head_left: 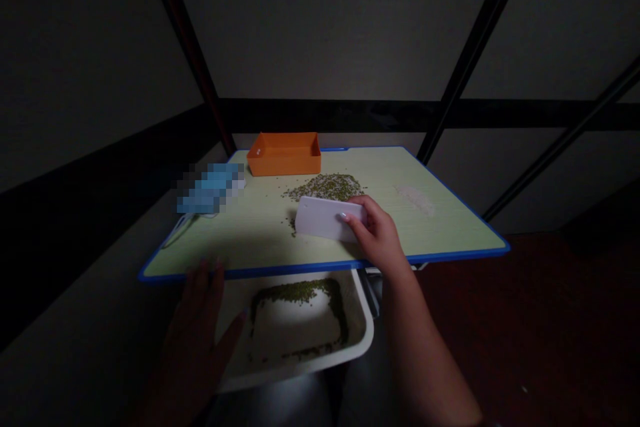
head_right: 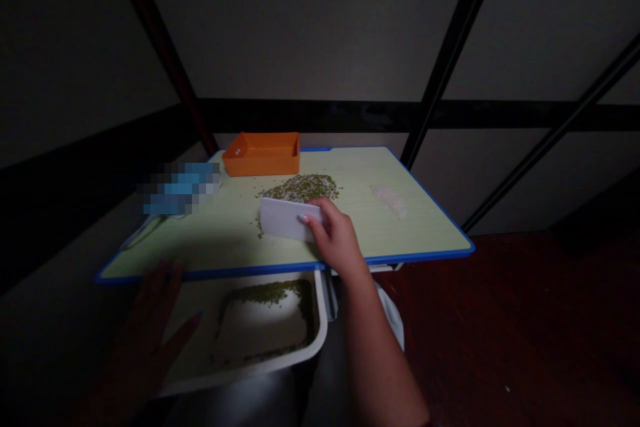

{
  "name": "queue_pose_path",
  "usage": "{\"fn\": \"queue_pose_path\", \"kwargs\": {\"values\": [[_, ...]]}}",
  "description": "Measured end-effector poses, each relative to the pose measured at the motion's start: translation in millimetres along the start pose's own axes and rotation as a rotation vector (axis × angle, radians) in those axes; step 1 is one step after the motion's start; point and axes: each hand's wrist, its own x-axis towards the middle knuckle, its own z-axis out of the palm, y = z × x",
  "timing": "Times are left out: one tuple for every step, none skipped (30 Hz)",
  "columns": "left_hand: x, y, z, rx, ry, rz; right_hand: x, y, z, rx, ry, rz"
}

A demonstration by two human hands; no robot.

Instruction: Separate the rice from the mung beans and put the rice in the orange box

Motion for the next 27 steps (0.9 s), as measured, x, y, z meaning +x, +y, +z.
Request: {"fn": "queue_pose_path", "kwargs": {"values": [[-0.4, 0.0, 0.0, 0.003, -0.003, -0.002, -0.1, -0.1, -0.2, 0.007, -0.003, 0.002], [-0.7, 0.0, 0.0, 0.006, -0.003, -0.004, -0.3, -0.1, -0.5, 0.017, -0.006, 0.005], [-1.0, 0.2, -0.1, 0.005, -0.004, -0.007, -0.5, 0.0, -0.7, 0.027, -0.01, 0.008], [-1.3, 0.6, -0.3, 0.003, -0.01, -0.009, -0.7, 0.2, -0.8, 0.035, -0.014, 0.011], [-1.4, 1.0, -0.7, 0.0, -0.014, -0.012, -0.8, 0.6, -0.8, 0.04, -0.017, 0.013], [-1.5, 1.6, -1.2, -0.003, -0.02, -0.016, -0.8, 1.2, -0.7, 0.043, -0.019, 0.013], [-1.4, 2.4, -1.9, -0.003, -0.026, -0.024, -0.8, 1.9, -0.5, 0.045, -0.02, 0.012], [-1.1, 3.4, -2.8, -0.002, -0.033, -0.033, -0.7, 2.6, -0.2, 0.046, -0.021, 0.008], [-0.7, 4.7, -4.0, -0.002, -0.043, -0.048, -0.7, 3.2, 0.1, 0.047, -0.021, 0.001], [-0.2, 6.4, -5.5, -0.004, -0.053, -0.065, -0.8, 3.6, 0.2, 0.046, -0.016, -0.007], [0.4, 8.3, -7.0, -0.009, -0.066, -0.081, -1.2, 3.5, 0.0, 0.041, -0.002, -0.018], [0.9, 10.5, -8.7, -0.017, -0.077, -0.094, -2.1, 2.5, -0.8, 0.031, 0.024, -0.03], [1.3, 12.7, -10.2, -0.026, -0.086, -0.105, -3.7, 0.5, -2.2, 0.017, 0.06, -0.045], [1.4, 14.8, -11.5, -0.033, -0.091, -0.112, -6.0, -2.8, -4.2, -0.004, 0.103, -0.059], [1.3, 16.6, -12.5, -0.038, -0.092, -0.115, -9.3, -7.6, -6.6, -0.034, 0.146, -0.077], [0.8, 17.9, -12.9, -0.045, -0.094, -0.118, -13.4, -14.1, -9.3, -0.073, 0.176, -0.098], [0.0, 18.6, -12.8, -0.049, -0.087, -0.116, -18.3, -21.9, -11.9, -0.133, 0.198, -0.117], [-0.9, 18.6, -12.2, -0.052, -0.078, -0.106, -24.0, -31.0, -13.9, -0.2, 0.189, -0.154], [-1.9, 18.0, -11.2, -0.052, -0.067, -0.089, -30.3, -40.8, -15.0, -0.264, 0.182, -0.21], [-2.8, 16.9, -9.7, -0.048, -0.054, -0.069, -37.2, -50.9, -14.7, -0.338, 0.166, -0.271], [-3.6, 15.4, -7.9, -0.041, -0.043, -0.053, -44.3, -60.7, -12.7, -0.42, 0.137, -0.34], [-4.2, 13.7, -6.0, -0.031, -0.03, -0.036, -51.7, -69.5, -9.0, -0.485, 0.103, -0.426], [-4.5, 12.2, -4.1, -0.019, -0.022, -0.019, -58.8, -77.0, -3.8, -0.533, 0.066, -0.51], [-4.7, 10.9, -2.5, -0.012, -0.019, -0.013, -65.5, -82.9, 2.8, -0.557, 0.029, -0.572], [-4.9, 10.0, -1.2, -0.011, -0.013, -0.005, -71.4, -87.0, 10.3, -0.556, 0.008, -0.643], [-5.1, 9.5, -0.3, -0.015, -0.009, -0.002, -76.1, -89.4, 18.1, -0.593, -0.021, -0.678], [-5.5, 9.5, 0.0, -0.021, -0.005, 0.0, -79.6, -90.3, 25.5, -0.631, -0.009, -0.688]]}}
